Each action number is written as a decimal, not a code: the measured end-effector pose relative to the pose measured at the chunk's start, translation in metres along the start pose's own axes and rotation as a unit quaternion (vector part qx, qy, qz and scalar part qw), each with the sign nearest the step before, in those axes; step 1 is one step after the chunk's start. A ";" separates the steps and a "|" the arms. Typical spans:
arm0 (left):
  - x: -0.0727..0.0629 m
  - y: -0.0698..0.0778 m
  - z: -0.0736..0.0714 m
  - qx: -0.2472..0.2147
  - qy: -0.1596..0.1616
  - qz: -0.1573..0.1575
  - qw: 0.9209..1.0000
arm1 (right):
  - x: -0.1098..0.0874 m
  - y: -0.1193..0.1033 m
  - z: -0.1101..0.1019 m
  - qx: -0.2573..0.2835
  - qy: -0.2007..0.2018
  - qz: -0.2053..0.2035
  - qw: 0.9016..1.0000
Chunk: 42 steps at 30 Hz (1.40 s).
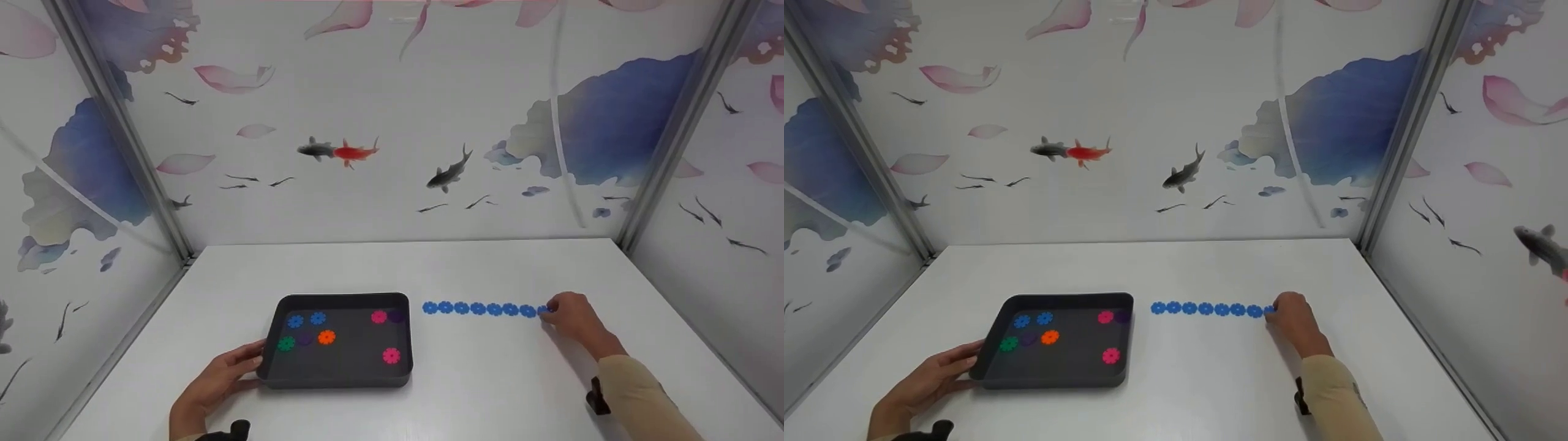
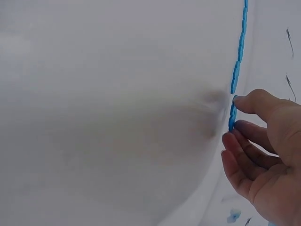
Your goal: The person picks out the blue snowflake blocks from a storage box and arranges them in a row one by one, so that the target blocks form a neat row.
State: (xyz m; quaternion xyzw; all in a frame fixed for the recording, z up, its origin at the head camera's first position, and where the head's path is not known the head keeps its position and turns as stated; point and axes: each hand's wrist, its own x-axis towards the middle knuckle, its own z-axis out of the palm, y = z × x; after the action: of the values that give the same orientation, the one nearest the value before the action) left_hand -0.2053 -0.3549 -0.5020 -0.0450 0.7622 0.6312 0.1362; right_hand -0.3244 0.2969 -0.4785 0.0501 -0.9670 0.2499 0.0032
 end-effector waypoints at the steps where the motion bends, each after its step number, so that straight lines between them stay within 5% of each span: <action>1: -0.001 -0.001 0.000 -0.001 0.001 -0.003 1.000 | -0.001 0.001 0.002 0.001 -0.005 0.003 1.000; 18: -0.003 -0.004 -0.002 -0.006 -0.012 0.003 1.000 | -0.003 -0.001 0.005 -0.003 -0.033 0.014 0.999; 29: 0.000 -0.002 0.002 -0.008 0.004 0.006 1.000 | 0.002 -0.005 0.001 0.012 0.004 0.011 1.000; 35: -0.001 -0.003 0.003 -0.012 -0.001 0.005 1.000 | 0.007 -0.032 0.004 0.070 0.092 -0.006 0.993; 42: -0.001 -0.002 0.002 -0.008 0.005 0.002 1.000 | 0.018 -0.088 0.007 0.160 0.077 -0.020 0.984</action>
State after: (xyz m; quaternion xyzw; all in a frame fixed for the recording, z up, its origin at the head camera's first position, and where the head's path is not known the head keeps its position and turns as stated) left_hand -0.2039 -0.3538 -0.5036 -0.0482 0.7579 0.6373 0.1306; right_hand -0.3336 0.2154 -0.4414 0.0500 -0.9103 0.4040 0.0747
